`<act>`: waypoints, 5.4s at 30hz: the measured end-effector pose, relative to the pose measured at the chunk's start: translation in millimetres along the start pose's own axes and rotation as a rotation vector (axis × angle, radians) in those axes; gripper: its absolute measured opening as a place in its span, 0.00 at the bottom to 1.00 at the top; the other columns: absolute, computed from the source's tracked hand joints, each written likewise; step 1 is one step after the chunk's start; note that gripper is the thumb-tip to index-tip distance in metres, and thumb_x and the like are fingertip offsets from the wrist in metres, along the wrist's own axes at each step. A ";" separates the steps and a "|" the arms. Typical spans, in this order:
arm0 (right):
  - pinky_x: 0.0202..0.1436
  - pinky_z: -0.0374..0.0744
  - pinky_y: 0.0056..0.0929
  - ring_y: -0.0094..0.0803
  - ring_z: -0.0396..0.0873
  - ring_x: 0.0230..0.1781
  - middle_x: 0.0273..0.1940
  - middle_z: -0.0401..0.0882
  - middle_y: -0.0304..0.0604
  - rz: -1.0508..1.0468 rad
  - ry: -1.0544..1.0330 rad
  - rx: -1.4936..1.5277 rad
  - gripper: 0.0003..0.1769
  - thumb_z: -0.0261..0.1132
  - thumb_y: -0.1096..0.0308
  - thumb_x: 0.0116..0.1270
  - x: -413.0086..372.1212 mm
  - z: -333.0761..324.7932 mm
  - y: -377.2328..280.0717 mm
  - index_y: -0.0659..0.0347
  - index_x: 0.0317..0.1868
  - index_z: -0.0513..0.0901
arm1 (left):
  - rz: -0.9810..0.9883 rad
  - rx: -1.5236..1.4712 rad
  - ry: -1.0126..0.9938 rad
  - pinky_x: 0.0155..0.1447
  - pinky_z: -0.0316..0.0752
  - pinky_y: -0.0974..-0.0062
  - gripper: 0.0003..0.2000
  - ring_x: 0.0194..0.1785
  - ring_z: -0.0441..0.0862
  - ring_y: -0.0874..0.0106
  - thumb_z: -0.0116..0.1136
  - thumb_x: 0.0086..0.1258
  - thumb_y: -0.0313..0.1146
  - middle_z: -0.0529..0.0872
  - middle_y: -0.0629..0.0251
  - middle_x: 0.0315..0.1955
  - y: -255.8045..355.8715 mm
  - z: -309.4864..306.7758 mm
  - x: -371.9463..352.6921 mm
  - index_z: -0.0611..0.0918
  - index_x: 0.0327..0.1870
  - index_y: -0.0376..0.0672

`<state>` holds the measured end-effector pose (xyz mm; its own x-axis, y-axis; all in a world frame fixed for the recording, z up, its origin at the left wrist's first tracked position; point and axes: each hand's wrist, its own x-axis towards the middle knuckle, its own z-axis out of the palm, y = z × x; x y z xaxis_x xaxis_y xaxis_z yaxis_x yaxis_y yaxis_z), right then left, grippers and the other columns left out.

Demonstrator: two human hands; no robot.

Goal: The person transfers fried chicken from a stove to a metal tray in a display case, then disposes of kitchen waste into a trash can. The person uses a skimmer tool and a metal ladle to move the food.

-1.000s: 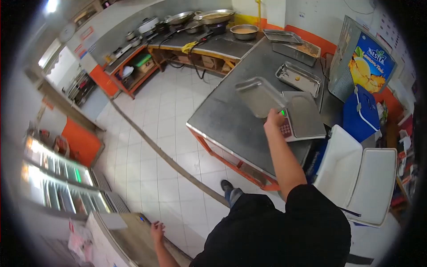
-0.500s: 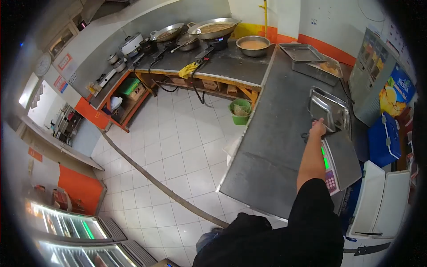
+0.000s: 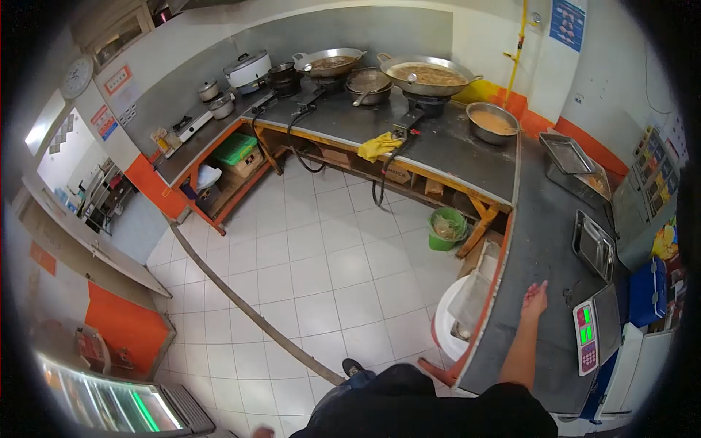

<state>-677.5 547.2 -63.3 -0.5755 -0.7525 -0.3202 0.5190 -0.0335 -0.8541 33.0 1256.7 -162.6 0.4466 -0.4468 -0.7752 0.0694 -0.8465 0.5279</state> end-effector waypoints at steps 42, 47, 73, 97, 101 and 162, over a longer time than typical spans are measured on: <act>0.23 0.77 0.28 0.27 0.75 0.19 0.34 0.85 0.48 0.312 -0.577 -0.638 0.23 0.54 0.60 0.77 24.0 1094.9 358.2 0.54 0.68 0.61 | 0.954 0.002 0.191 0.39 0.79 0.74 0.12 0.33 0.84 0.73 0.63 0.68 0.36 0.87 0.63 0.30 1277.9 -180.0 785.8 0.81 0.45 0.38; 0.30 0.80 0.34 0.37 0.82 0.23 0.32 0.85 0.51 0.303 -0.547 -0.527 0.17 0.57 0.61 0.76 -44.6 1138.8 416.9 0.58 0.58 0.65 | 0.413 0.181 -0.833 0.44 0.80 0.67 0.26 0.41 0.83 0.69 0.54 0.73 0.57 0.85 0.61 0.43 1359.7 -94.2 713.1 0.76 0.60 0.46; 0.15 0.57 0.20 0.19 0.57 0.16 0.26 0.68 0.37 0.459 -0.390 -0.538 0.20 0.47 0.59 0.81 59.7 1100.9 371.0 0.54 0.68 0.68 | 0.119 0.060 -0.804 0.16 0.55 0.81 0.07 0.15 0.60 0.81 0.53 0.77 0.36 0.68 0.73 0.20 1317.8 -136.1 643.5 0.68 0.45 0.49; 0.38 0.83 0.53 0.58 0.84 0.34 0.38 0.81 0.63 -0.661 -0.673 -1.804 0.34 0.53 0.76 0.64 17.1 1048.4 294.2 0.54 0.73 0.64 | 1.091 0.822 0.047 0.32 0.71 0.43 0.11 0.30 0.80 0.36 0.55 0.70 0.27 0.80 0.35 0.22 1324.8 -128.3 570.6 0.66 0.45 0.33; 0.35 0.84 0.49 0.56 0.85 0.31 0.36 0.81 0.61 -0.800 -0.513 -1.736 0.33 0.54 0.76 0.65 34.3 1060.3 289.6 0.55 0.72 0.65 | 1.114 0.823 0.061 0.32 0.72 0.44 0.11 0.31 0.80 0.36 0.55 0.69 0.25 0.80 0.34 0.23 1324.5 -142.5 554.1 0.66 0.44 0.34; 0.15 0.59 0.21 0.18 0.59 0.14 0.19 0.66 0.29 0.135 -1.015 -1.149 0.26 0.60 0.66 0.74 2.2 1521.2 422.8 0.50 0.72 0.70 | 0.686 0.035 -0.225 0.21 0.78 0.69 0.12 0.19 0.84 0.64 0.56 0.73 0.34 0.85 0.51 0.22 1380.2 -182.3 917.1 0.76 0.38 0.30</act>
<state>502.1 -469.2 198.3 0.3404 -0.8406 -0.4214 -0.4962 0.2201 -0.8398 700.9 -268.6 -81.7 0.1842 -0.9267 -0.3276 -0.1908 -0.3607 0.9130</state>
